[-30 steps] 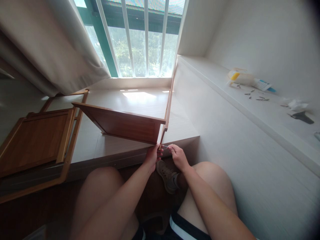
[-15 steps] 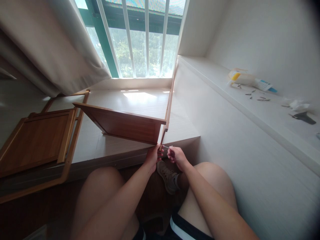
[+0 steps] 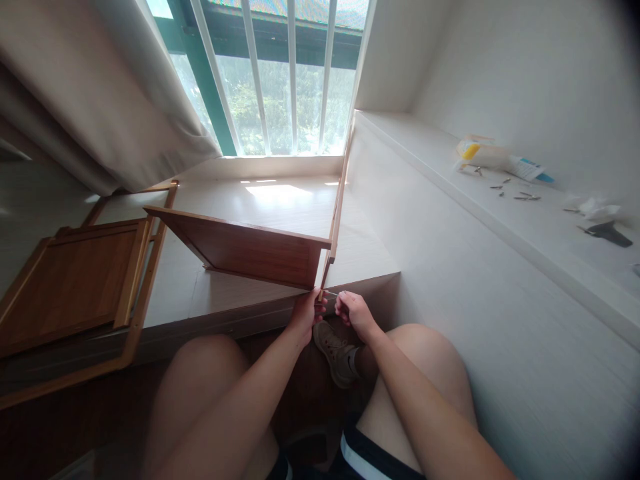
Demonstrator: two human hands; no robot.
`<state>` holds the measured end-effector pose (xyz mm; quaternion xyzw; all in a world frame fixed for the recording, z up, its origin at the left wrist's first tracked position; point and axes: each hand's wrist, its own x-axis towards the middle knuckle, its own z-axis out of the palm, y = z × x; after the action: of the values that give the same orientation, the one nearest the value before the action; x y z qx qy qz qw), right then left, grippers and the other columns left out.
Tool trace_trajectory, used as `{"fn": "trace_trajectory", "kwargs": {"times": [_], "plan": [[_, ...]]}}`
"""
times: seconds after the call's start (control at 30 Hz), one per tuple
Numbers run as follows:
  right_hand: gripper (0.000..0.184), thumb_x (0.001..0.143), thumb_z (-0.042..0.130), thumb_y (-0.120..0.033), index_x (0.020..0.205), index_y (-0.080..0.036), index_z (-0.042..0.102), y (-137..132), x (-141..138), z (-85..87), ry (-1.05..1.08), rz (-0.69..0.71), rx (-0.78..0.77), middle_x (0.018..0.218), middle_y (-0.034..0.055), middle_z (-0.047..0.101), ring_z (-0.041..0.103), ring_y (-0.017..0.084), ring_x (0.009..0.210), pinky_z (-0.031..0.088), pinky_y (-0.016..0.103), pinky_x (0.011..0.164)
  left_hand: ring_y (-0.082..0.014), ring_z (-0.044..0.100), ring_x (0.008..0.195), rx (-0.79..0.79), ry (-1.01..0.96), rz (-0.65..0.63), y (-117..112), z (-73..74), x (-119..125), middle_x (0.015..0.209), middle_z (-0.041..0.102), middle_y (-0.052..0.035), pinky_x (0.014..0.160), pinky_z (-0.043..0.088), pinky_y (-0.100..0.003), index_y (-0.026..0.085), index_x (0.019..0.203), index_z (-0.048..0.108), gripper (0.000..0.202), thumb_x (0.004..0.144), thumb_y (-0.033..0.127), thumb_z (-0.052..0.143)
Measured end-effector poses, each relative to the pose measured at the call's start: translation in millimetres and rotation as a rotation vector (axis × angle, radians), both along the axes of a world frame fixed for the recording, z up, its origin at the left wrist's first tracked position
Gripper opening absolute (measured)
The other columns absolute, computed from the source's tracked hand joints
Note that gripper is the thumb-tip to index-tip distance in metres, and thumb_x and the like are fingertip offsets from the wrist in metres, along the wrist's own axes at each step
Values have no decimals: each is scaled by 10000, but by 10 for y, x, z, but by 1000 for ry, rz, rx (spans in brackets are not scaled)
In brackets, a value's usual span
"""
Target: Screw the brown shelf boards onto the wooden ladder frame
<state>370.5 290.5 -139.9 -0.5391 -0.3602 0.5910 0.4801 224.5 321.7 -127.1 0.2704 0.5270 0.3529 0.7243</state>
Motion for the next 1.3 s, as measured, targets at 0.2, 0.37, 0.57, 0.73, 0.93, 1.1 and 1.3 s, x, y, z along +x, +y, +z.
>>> {"fn": "trace_trajectory", "kwargs": {"times": [0.2,0.37,0.57,0.73,0.93,1.1,1.3], "plan": [[363,875,503,-489,663,-194,509,-10,-2,19,-58,12,31,556,-13,537,332,78,384,201,229,366,-88,506,622,3,-8,-2,-2,2,-4,847,634,-39,522,339,-201,167,928,735,428,753,547,645],[373,897,469,-497,679,-197,512,-21,-8,26,-123,36,38,566,-11,537,350,92,417,227,239,407,-89,509,632,1,-7,-5,1,-19,-6,847,626,-41,524,342,-195,164,941,730,422,765,537,638],[366,958,434,-451,711,-207,552,-50,52,3,-465,28,194,621,-2,565,488,145,585,371,260,597,-89,502,630,3,-14,-5,-4,-24,-8,847,626,-45,522,342,-191,161,945,723,428,774,541,627],[341,967,429,-445,789,-214,605,-55,92,34,-641,29,248,667,0,582,531,166,651,390,268,669,-85,498,625,2,-16,-7,-7,-8,-9,842,625,-42,524,338,-192,157,947,724,437,767,543,630],[411,918,456,-487,680,-182,594,-17,27,-31,-367,-7,124,569,5,555,448,128,506,340,252,505,-86,507,618,-6,-4,5,-6,14,0,824,633,-30,525,337,-201,161,932,729,429,750,538,639],[381,842,524,-491,626,-178,547,13,-19,-73,28,-1,-98,473,-9,512,337,86,362,209,224,363,-82,506,615,-10,3,7,-6,32,3,809,622,-19,527,340,-199,162,917,730,418,759,537,633],[363,819,562,-463,603,-178,503,39,13,-71,127,-37,-132,466,-18,496,349,72,356,204,207,350,-81,504,617,-8,5,6,-3,25,-1,824,626,-28,526,340,-200,158,923,733,414,766,527,630]]}}
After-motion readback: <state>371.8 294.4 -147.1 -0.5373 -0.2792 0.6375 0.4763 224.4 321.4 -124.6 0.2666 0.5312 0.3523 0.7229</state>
